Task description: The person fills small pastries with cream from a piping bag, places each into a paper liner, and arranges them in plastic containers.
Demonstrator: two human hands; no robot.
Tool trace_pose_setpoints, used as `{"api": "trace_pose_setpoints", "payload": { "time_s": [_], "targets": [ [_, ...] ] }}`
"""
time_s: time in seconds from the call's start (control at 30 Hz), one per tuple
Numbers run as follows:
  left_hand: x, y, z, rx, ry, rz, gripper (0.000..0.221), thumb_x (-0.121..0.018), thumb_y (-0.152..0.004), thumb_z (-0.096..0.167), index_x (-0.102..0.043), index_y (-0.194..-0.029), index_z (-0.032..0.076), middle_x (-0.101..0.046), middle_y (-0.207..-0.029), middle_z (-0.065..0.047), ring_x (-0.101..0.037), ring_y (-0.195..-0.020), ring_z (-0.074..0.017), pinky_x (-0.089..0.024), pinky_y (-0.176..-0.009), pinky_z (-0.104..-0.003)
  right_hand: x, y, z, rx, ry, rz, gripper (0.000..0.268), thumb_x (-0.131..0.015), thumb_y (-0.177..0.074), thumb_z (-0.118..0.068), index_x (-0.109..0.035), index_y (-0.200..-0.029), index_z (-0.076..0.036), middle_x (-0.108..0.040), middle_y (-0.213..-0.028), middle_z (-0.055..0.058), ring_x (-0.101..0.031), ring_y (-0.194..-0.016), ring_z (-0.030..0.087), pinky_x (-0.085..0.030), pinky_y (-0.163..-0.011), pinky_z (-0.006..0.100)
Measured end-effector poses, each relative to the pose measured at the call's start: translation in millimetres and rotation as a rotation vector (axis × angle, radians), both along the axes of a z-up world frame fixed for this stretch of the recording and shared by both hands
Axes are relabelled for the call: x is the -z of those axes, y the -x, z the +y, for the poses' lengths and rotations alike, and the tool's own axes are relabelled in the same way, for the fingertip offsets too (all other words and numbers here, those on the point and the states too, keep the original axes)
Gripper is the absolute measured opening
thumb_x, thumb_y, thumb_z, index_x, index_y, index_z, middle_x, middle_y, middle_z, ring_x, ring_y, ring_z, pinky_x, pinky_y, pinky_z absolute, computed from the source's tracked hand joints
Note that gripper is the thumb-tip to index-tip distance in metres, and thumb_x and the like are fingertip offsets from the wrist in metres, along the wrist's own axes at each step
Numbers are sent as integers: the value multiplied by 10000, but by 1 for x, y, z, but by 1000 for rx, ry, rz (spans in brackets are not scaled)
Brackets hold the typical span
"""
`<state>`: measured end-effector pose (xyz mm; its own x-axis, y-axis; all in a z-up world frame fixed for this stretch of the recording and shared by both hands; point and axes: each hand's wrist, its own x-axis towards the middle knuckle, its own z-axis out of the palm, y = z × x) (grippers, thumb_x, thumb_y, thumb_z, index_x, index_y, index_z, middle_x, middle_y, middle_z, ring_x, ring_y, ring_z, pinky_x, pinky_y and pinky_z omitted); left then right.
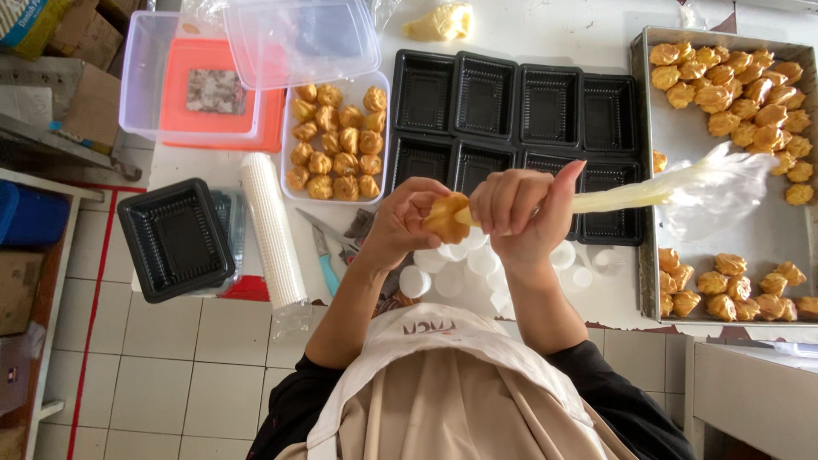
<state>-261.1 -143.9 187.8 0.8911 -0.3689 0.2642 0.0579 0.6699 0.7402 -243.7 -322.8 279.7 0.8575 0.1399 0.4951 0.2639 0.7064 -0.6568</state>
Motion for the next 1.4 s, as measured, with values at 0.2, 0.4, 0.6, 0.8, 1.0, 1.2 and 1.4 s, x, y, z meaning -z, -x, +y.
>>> {"api": "trace_pose_setpoints", "payload": {
  "time_s": [0.2,0.4,0.6,0.8,1.0,1.2,1.4],
  "targets": [
    [-5,7,-8,41,7,-4,634,-896,-826,38,-554,-1360,53,-661,-1286,-122,-662,-1215,-188,-590,-1039,-336,0,10,-1,10,32,-57,734,-157,-1160,-471,-336,-549,-107,-415,-515,56,-405,-386,185,-421,-422,299],
    [-11,11,-10,45,-7,-17,635,-898,-817,39,-560,-1355,51,-674,-1258,-124,-675,-1203,-190,-590,-1040,-324,-2,13,-2,21,-1,-70,726,-146,-1151,-478,-329,-546,-122,-399,-474,37,-403,-358,164,-404,-388,280],
    [-13,11,-11,55,-16,-24,631,-906,-820,66,-567,-1352,48,-691,-1213,-128,-691,-1155,-183,-594,-999,-308,-5,15,-5,10,-14,-60,720,-130,-1149,-489,-322,-561,-121,-389,-496,26,-395,-363,155,-389,-392,269],
    [-15,10,-11,55,-28,-10,627,-910,-821,68,-565,-1344,42,-688,-1204,-128,-691,-1152,-182,-597,-994,-310,-2,14,-4,20,-17,-44,723,-135,-1153,-483,-319,-557,-119,-380,-475,24,-382,-352,143,-369,-383,256],
    [-11,4,-9,78,3,6,619,-903,-827,64,-562,-1344,42,-684,-1220,-120,-684,-1164,-178,-594,-998,-314,6,9,-3,10,-35,2,728,-142,-1158,-488,-312,-551,-123,-375,-442,25,-371,-350,142,-356,-380,249],
    [10,-16,-3,31,-26,44,543,-876,-878,74,-586,-1336,40,-695,-1248,-131,-691,-1166,-187,-606,-1024,-334,20,-11,-5,-94,-153,143,756,-123,-1151,-515,-331,-540,-121,-362,-480,15,-348,-367,137,-322,-389,249],
    [54,-90,26,-251,-180,71,507,-852,-871,159,-624,-1301,16,-700,-1236,-163,-714,-1105,-227,-626,-953,-364,35,-27,-15,-147,-181,259,770,-136,-1175,-495,-337,-525,-134,-364,-498,2,-322,-428,124,-299,-436,252]
  ]
}}
